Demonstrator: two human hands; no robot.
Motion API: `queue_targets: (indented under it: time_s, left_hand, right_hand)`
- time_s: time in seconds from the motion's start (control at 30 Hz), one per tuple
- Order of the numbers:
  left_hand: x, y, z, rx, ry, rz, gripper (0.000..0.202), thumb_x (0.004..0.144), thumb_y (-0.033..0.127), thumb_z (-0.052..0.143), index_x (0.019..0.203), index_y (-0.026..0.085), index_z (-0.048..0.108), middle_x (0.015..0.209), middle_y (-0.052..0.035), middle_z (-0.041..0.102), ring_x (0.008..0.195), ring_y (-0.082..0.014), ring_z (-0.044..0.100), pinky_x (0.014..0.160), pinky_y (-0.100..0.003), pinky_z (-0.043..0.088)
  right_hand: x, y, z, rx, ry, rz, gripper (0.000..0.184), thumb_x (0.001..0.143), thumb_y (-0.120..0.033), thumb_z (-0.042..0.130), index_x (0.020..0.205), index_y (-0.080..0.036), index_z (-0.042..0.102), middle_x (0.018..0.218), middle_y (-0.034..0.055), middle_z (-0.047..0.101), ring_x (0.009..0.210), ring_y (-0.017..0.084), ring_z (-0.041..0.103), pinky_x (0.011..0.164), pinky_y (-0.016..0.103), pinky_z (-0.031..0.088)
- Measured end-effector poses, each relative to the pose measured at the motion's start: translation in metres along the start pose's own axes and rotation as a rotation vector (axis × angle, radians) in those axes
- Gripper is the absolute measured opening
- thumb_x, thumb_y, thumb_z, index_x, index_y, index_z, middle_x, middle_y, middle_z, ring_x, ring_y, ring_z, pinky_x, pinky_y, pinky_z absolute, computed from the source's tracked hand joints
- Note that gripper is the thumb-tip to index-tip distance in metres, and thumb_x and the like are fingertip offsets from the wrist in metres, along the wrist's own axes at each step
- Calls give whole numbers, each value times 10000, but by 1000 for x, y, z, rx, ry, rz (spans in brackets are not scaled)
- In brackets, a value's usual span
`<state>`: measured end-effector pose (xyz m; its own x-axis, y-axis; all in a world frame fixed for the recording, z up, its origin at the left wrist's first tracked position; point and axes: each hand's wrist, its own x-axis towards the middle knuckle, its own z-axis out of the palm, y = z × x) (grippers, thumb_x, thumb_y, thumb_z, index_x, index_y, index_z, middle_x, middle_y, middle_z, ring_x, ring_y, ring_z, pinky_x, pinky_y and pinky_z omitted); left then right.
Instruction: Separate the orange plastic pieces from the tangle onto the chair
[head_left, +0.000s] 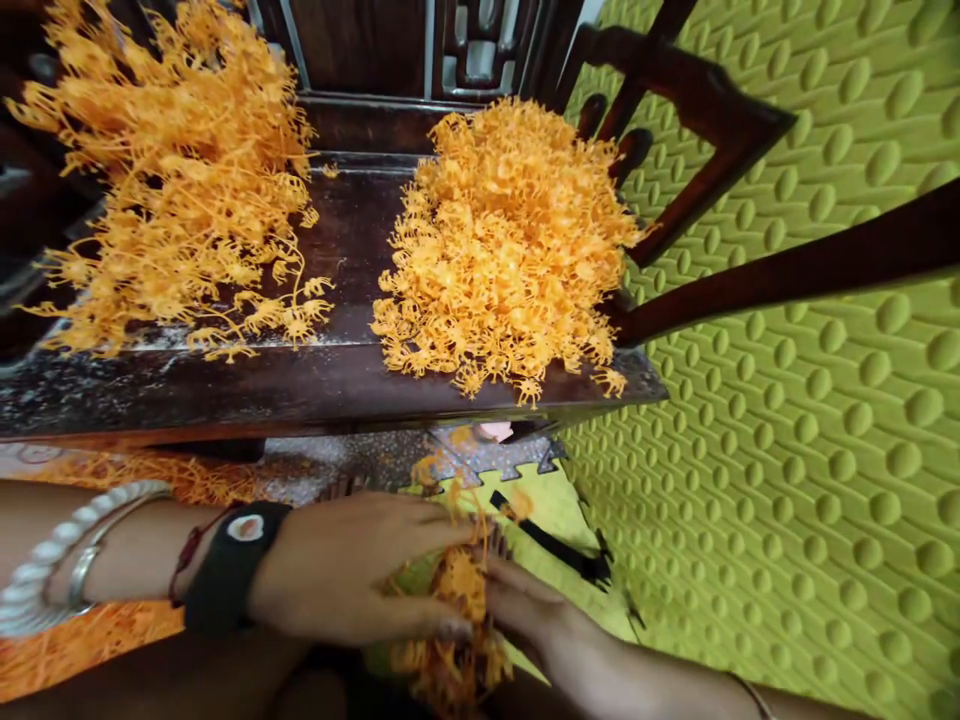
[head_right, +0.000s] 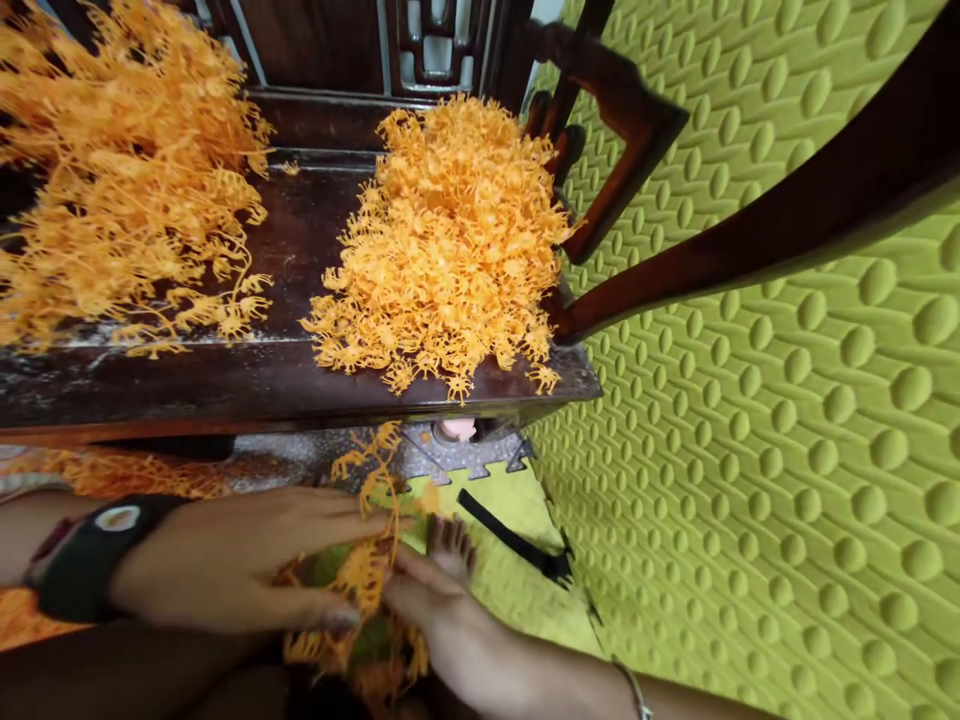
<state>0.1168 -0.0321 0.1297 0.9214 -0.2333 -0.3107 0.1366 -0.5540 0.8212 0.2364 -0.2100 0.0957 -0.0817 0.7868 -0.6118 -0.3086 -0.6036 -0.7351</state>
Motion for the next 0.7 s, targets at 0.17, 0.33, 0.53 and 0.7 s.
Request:
queue_targets:
  time_s: [0.17, 0.33, 0.53, 0.7]
  left_hand:
    - [18, -16, 13, -312, 96, -30, 284, 936, 305, 412, 873, 126, 624, 869, -68, 672, 826, -200, 604, 752, -283, 456]
    - [19, -24, 11, -625, 213, -32, 263, 932, 325, 429, 848, 128, 581, 840, -43, 641, 804, -159, 586, 751, -258, 461]
    - [5, -28, 3, -592, 97, -136, 248, 938, 323, 446, 839, 141, 582, 751, -1, 612, 737, -134, 568, 712, -230, 452]
    - [6, -40, 13, -506, 96, -172, 318, 905, 370, 521, 1158, 188, 577, 1195, -54, 629, 1122, -231, 550, 942, -335, 442]
  right_hand:
    - [15, 7, 18, 267, -35, 73, 466, 779, -535, 603, 998, -131, 683, 1043, 124, 677, 1081, 270, 589, 1009, 454, 393]
    - [21, -4, -5, 386, -141, -48, 460, 749, -537, 679, 1030, -173, 645, 1102, 97, 641, 1060, 215, 582, 998, 428, 409]
    - [10, -9, -53, -247, 288, -362, 416, 829, -598, 552, 940, -203, 619, 884, 58, 592, 894, 213, 556, 883, 398, 440]
    - [14, -19, -44, -991, 485, -1222, 782, 653, -699, 672, 1267, -267, 454, 1180, 84, 492, 1104, 280, 474, 1040, 437, 344]
